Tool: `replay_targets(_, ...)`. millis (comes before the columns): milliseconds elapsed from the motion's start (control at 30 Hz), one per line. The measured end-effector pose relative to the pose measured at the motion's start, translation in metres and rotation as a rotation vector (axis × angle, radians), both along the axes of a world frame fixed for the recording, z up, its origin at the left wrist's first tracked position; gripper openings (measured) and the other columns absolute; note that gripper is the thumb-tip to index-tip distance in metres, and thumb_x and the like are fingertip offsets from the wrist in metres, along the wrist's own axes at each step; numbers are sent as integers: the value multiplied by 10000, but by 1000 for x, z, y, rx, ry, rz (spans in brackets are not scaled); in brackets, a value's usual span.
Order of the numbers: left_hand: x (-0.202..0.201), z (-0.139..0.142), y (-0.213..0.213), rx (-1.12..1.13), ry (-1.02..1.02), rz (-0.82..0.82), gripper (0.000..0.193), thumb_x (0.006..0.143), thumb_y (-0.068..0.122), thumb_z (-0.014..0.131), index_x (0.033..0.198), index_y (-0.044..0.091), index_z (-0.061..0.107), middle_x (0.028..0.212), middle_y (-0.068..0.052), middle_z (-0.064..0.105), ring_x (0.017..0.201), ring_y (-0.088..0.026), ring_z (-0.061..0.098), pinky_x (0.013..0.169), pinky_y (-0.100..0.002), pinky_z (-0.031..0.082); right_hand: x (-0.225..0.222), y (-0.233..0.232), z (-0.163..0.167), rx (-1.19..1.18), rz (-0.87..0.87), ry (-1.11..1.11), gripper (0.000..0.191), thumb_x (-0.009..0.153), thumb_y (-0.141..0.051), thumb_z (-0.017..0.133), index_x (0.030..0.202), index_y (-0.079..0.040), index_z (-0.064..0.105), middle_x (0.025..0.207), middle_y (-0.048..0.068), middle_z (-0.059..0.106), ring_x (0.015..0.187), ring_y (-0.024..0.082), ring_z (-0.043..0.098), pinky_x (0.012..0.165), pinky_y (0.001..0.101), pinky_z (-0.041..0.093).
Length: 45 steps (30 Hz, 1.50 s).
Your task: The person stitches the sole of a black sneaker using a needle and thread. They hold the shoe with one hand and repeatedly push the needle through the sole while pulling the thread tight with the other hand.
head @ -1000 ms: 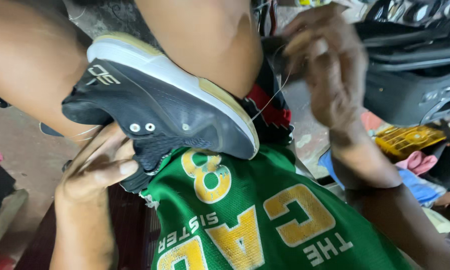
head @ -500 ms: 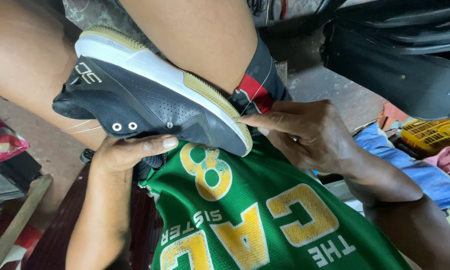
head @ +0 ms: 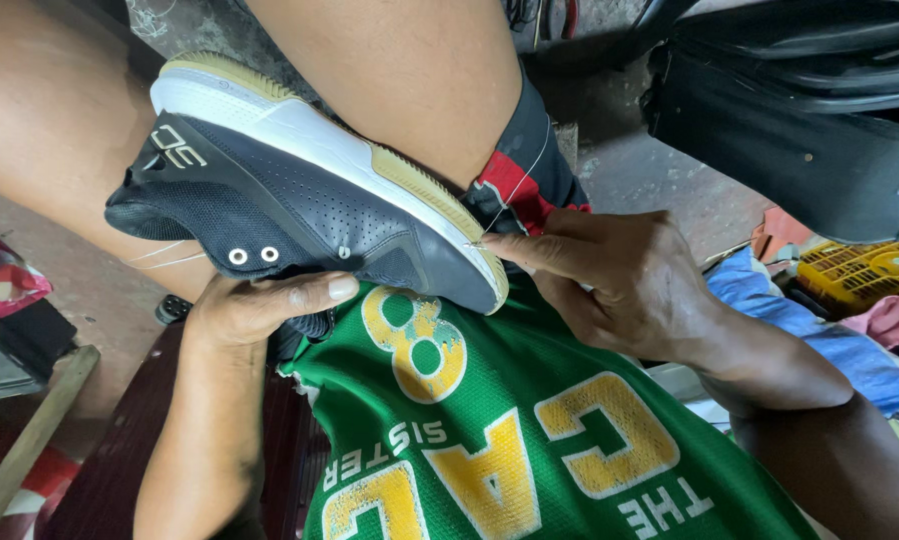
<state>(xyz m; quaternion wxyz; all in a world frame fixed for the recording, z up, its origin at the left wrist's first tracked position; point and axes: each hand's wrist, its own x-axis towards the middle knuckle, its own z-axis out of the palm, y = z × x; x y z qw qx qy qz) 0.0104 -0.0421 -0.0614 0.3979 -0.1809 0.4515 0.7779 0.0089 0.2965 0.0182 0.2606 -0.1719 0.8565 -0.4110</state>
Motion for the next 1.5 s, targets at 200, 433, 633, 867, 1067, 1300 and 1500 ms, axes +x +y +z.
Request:
replay_targets(200, -3, 4, 1, -40, -41, -16, 606, 728, -81, 783, 1312, -29, 629, 1227, -120, 701, 1154, -238, 670, 1045, -392, 539, -8, -6, 12, 134, 70, 59, 505, 809, 6, 695, 1300, -111, 710, 719, 70, 623, 535, 186, 601, 470, 349, 491)
replay_targets(433, 4, 13, 3, -45, -168, -5, 569, 732, -73, 766, 1283, -49, 630, 1191, -138, 708, 1125, -249, 688, 1011, -402, 565, -27, -17, 25, 241, 231, 162, 446, 777, -29, 738, 1221, -65, 715, 869, 79, 640, 611, 181, 645, 469, 321, 498)
replay_targets(633, 2, 24, 14, -97, -220, -55, 648, 695, -120, 754, 1314, -32, 582, 1247, -119, 681, 1138, -227, 690, 923, -378, 624, -42, -16, 21, 230, 449, 308, 456, 748, -130, 713, 1193, -28, 725, 794, 32, 555, 624, 152, 616, 475, 327, 490)
replay_targets(867, -11, 34, 29, -29, -135, -81, 563, 780, -63, 766, 1305, -25, 565, 1235, -110, 663, 1114, -207, 693, 926, -369, 643, -56, -36, 17, 250, 606, 431, 240, 966, -259, 697, 1066, -41, 705, 719, -12, 528, 544, 88, 559, 406, 265, 441)
replay_targets(1067, -27, 49, 30, -626, 305, -555, 313, 857, 258, 826, 1026, 10, 738, 883, -85, 768, 814, -161, 740, 737, -353, 579, -55, -40, 9, 150, 432, 238, 66, 875, -91, 689, 894, -90, 627, 764, 27, 608, 598, 162, 610, 463, 338, 469)
replay_targets(1300, 10, 58, -41, -580, 276, 195, 136, 1088, 110, 643, 1062, -19, 605, 890, -75, 628, 734, -121, 598, 700, -260, 520, -64, -31, 16, 131, 248, 6, 84, 900, -70, 703, 878, -60, 622, 716, 59, 662, 569, 211, 652, 503, 363, 506)
replay_targets(1500, 48, 38, -128, -800, 148, 252, 246, 1167, 144, 594, 966, 2, 580, 807, -38, 606, 678, -82, 546, 652, -219, 452, -66, -47, 23, 129, 176, -44, 66, 870, -38, 698, 905, -45, 643, 729, 86, 683, 590, 232, 674, 524, 356, 504)
